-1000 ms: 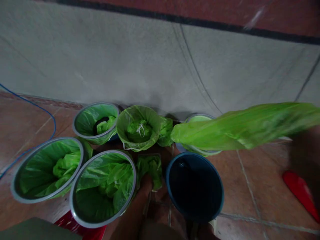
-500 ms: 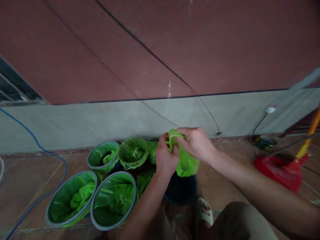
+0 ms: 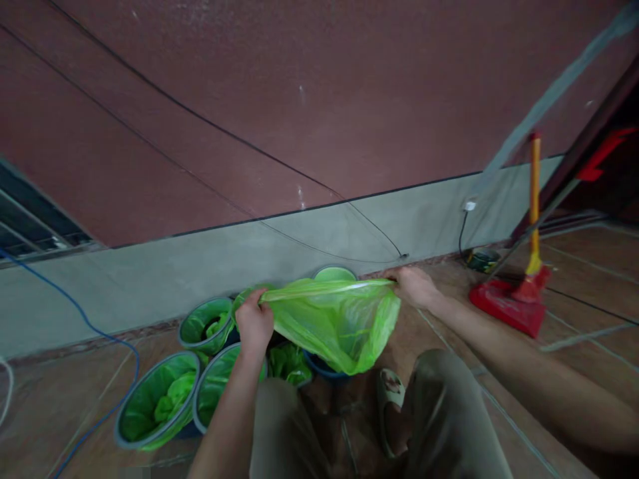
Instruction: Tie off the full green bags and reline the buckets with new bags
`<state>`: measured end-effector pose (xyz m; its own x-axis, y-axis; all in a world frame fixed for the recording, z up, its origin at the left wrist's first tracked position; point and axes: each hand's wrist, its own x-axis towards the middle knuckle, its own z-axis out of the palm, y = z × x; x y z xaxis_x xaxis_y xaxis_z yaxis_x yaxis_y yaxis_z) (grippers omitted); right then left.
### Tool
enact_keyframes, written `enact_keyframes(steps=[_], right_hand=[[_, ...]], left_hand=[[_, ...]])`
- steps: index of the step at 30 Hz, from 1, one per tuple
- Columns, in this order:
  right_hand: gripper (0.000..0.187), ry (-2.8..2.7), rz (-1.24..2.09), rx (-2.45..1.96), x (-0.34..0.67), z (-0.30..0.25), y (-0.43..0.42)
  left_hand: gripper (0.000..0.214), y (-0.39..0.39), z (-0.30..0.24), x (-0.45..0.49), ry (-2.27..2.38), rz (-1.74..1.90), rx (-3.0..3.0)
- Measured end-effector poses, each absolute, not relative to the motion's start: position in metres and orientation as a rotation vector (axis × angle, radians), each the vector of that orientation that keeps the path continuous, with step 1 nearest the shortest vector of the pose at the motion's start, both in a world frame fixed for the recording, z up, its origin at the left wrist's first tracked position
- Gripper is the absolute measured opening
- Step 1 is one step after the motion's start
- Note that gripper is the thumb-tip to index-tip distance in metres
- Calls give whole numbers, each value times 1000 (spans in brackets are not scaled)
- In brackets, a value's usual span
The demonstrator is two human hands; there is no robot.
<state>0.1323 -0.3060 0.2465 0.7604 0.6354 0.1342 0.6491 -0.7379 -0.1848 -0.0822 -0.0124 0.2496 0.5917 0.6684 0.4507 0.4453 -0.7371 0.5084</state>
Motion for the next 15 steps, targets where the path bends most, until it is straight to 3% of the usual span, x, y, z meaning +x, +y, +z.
enact_keyframes(steps=[3, 6, 11, 13, 14, 15], right_hand=[[31, -922, -107, -2799, 135, 243, -320], [30, -874, -279, -2756, 140, 281, -333], [39, -771, -1131, -2134, 117, 360, -358], [36, -603, -1475, -1739, 99, 346, -362], [37, -545, -1461, -1671, 91, 325, -363], [38, -570, -1214, -1842, 85, 298, -363]], left_hand=[[42, -12, 253, -90, 930, 837, 2543], [41, -13, 288, -98, 980, 972, 2452], [47, -30, 346, -121, 729, 1918, 1887], [49, -39, 328, -129, 727, 2154, 1661], [48, -43, 307, -133, 820, 2066, 1672], [45, -45, 281, -137, 907, 1814, 1783]])
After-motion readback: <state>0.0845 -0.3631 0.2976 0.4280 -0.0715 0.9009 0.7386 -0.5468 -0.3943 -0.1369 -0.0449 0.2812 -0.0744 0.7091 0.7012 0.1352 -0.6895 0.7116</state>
